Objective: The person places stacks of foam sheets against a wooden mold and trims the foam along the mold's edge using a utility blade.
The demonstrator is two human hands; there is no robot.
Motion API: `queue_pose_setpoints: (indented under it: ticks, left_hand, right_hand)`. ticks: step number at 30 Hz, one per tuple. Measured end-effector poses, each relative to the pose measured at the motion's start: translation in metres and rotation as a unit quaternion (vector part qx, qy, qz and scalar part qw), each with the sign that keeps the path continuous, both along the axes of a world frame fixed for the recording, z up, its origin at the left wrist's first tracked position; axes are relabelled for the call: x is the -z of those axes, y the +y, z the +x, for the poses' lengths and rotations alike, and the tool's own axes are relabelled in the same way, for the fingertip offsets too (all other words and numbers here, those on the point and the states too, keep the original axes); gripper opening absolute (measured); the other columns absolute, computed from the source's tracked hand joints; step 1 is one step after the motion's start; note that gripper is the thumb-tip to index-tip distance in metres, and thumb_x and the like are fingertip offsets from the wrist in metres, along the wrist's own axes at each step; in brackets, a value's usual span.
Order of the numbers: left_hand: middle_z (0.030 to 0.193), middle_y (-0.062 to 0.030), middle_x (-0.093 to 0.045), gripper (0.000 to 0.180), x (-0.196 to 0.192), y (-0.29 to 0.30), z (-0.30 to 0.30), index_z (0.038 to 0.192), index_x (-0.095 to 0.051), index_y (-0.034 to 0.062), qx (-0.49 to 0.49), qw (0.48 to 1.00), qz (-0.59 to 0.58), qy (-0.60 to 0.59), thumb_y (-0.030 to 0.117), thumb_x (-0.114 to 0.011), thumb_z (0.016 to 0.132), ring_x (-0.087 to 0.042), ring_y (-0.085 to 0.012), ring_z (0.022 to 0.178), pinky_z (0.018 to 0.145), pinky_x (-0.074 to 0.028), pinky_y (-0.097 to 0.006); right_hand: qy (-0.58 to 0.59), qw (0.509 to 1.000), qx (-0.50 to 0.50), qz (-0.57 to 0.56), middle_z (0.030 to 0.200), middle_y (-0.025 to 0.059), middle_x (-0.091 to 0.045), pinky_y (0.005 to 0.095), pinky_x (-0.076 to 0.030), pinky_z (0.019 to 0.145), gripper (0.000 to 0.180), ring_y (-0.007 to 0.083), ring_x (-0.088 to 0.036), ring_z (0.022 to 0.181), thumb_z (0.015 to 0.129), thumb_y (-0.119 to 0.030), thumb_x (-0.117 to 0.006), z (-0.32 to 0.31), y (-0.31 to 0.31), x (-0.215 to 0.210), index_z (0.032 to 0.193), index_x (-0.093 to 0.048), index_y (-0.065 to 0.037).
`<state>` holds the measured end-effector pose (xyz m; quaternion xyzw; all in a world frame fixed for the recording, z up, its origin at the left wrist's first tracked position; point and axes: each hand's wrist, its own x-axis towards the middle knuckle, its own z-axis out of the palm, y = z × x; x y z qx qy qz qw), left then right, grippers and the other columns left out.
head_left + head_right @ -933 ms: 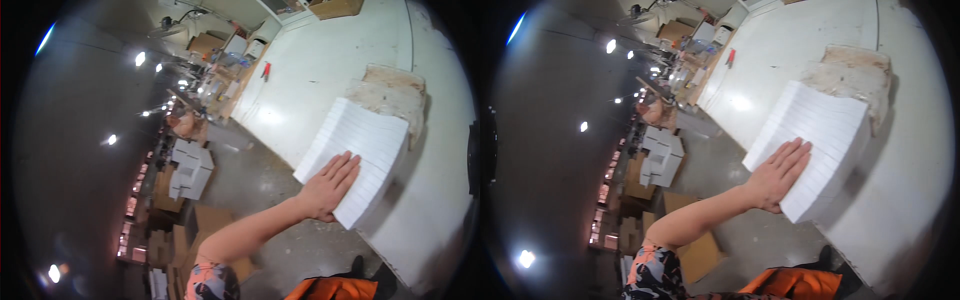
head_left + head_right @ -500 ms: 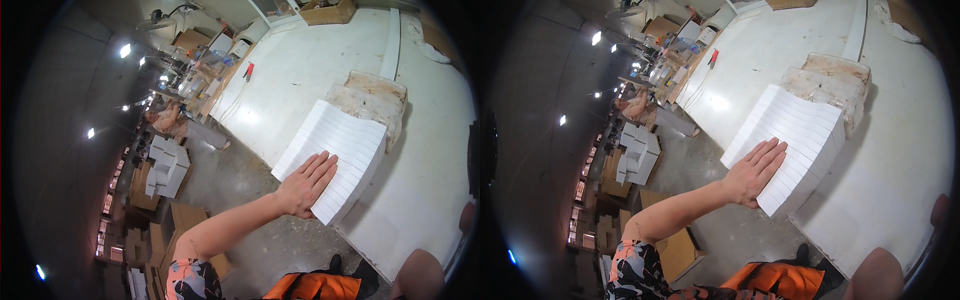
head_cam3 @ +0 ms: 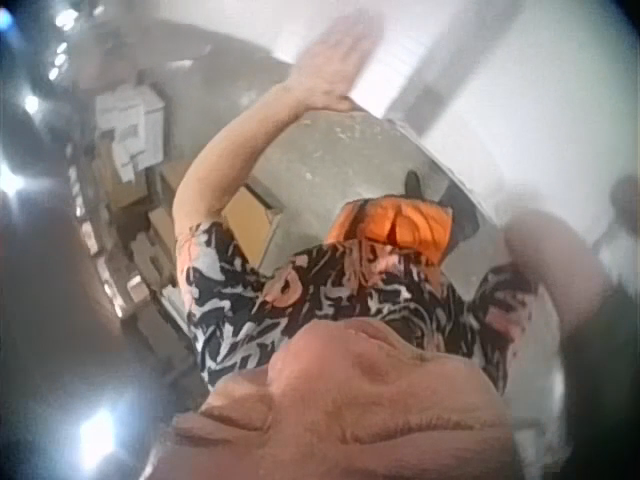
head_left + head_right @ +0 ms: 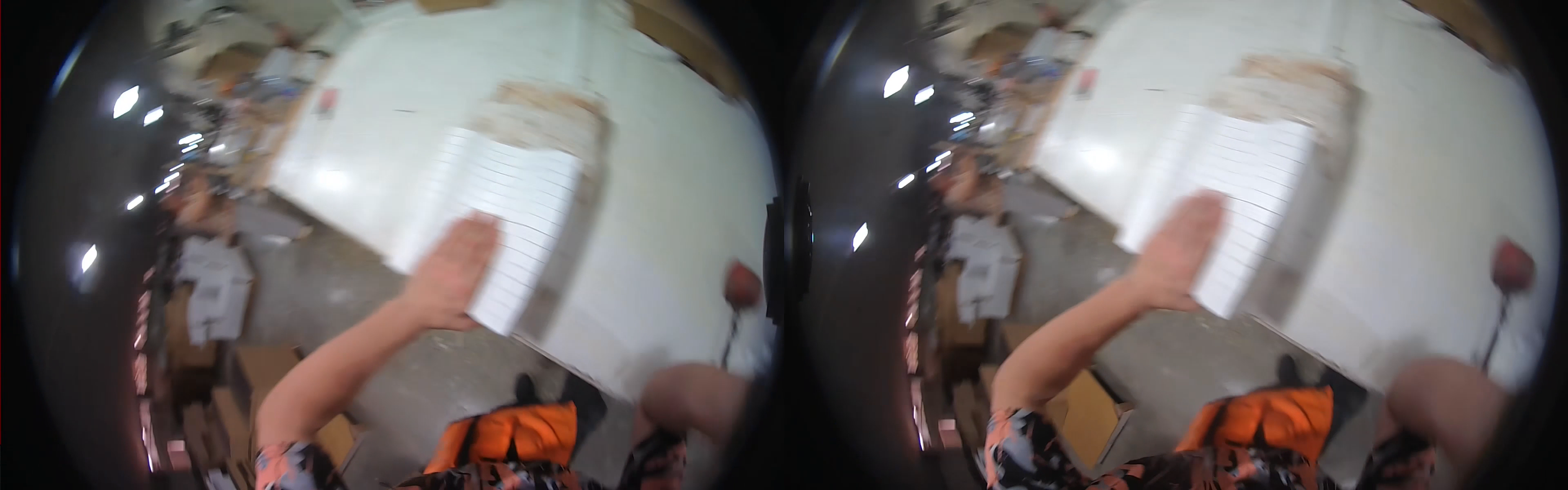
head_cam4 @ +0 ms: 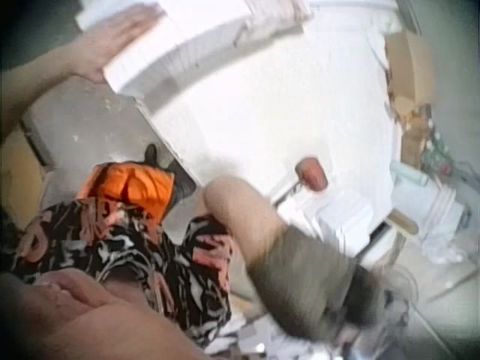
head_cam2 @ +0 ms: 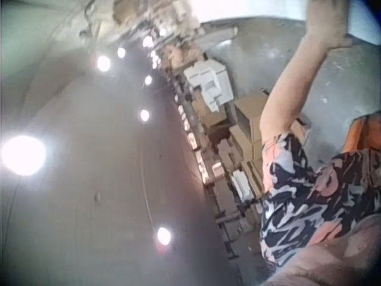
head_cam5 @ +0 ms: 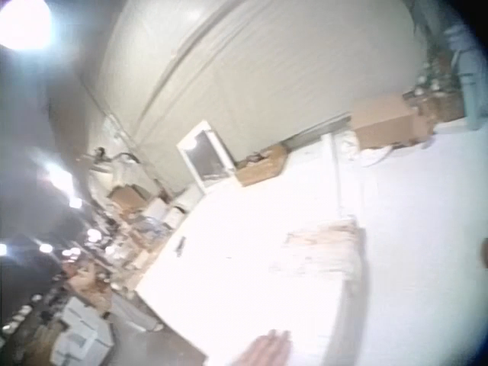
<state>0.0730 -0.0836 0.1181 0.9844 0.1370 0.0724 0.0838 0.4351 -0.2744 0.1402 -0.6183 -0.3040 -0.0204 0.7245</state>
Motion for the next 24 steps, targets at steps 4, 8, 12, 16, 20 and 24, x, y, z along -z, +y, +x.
queue_pose_setpoints:
  ticks: [4,8,12,16,20,24]
  left_hand:
    - [0.142,-0.0268,-0.036,0.094,-0.019,-0.005,-0.014,0.137,-0.032,-0.01,-0.05,0.991,0.073,0.096,0.032,-0.074,0.063,-0.034,-0.0445,0.133,0.112,-0.026,-0.051]
    - [0.144,-0.0288,-0.032,0.093,0.0,-0.002,-0.002,0.14,-0.028,-0.0091,-0.01,0.994,0.093,0.057,0.045,-0.063,0.073,-0.032,-0.0459,0.134,0.111,-0.026,-0.053]
    - [0.145,-0.026,-0.032,0.09,-0.002,-0.007,0.0,0.138,-0.03,-0.0091,-0.024,0.996,0.072,0.039,0.028,-0.069,0.066,-0.03,-0.0417,0.136,0.113,-0.025,-0.05]
    - [0.145,-0.0286,-0.032,0.091,0.001,-0.007,-0.002,0.14,-0.027,-0.0091,-0.019,0.993,0.099,0.059,0.039,-0.063,0.073,-0.031,-0.0451,0.135,0.111,-0.026,-0.053]
    - [0.145,-0.0284,-0.032,0.09,-0.001,-0.006,-0.005,0.141,-0.027,-0.0089,-0.02,0.992,0.099,0.071,0.04,-0.062,0.073,-0.031,-0.0446,0.135,0.112,-0.025,-0.052]
    - [0.145,-0.0279,-0.031,0.091,-0.002,-0.005,-0.006,0.141,-0.027,-0.0087,-0.027,0.991,0.102,0.076,0.039,-0.063,0.073,-0.03,-0.0438,0.136,0.112,-0.025,-0.052]
  right_hand:
    - [0.034,0.998,-0.044,0.006,0.089,0.0064,-0.066,0.0259,-0.048,0.075,0.026,0.012,-0.061,0.083,0.094,-0.015,-0.058,-0.07,0.075,0.014,0.114,-0.061,0.0]
    - [-0.159,0.978,-0.097,-0.095,0.085,0.0138,-0.07,0.0329,-0.055,0.067,0.019,0.0254,-0.069,0.074,0.083,-0.007,-0.065,-0.089,0.1,0.082,0.102,-0.067,-0.004]
    - [-0.236,0.953,-0.129,-0.137,0.087,0.0113,-0.07,0.0286,-0.054,0.074,0.03,0.0182,-0.068,0.078,0.086,-0.001,-0.058,-0.089,0.107,0.086,0.115,-0.062,-0.001]
    - [-0.215,0.954,-0.182,-0.104,0.09,0.0131,-0.07,0.0287,-0.055,0.073,0.035,0.0197,-0.069,0.079,0.085,-0.001,-0.059,-0.093,0.122,0.085,0.12,-0.061,-0.002]
    - [-0.253,0.944,-0.172,-0.125,0.087,0.0127,-0.069,0.0298,-0.055,0.068,0.031,0.0217,-0.068,0.075,0.084,-0.002,-0.061,-0.097,0.138,0.092,0.115,-0.063,-0.002]
    - [-0.382,0.9,-0.119,-0.174,0.078,0.0114,-0.065,0.0328,-0.052,0.056,0.032,0.0239,-0.063,0.063,0.083,-0.006,-0.061,-0.094,0.139,0.084,0.115,-0.061,-0.003]
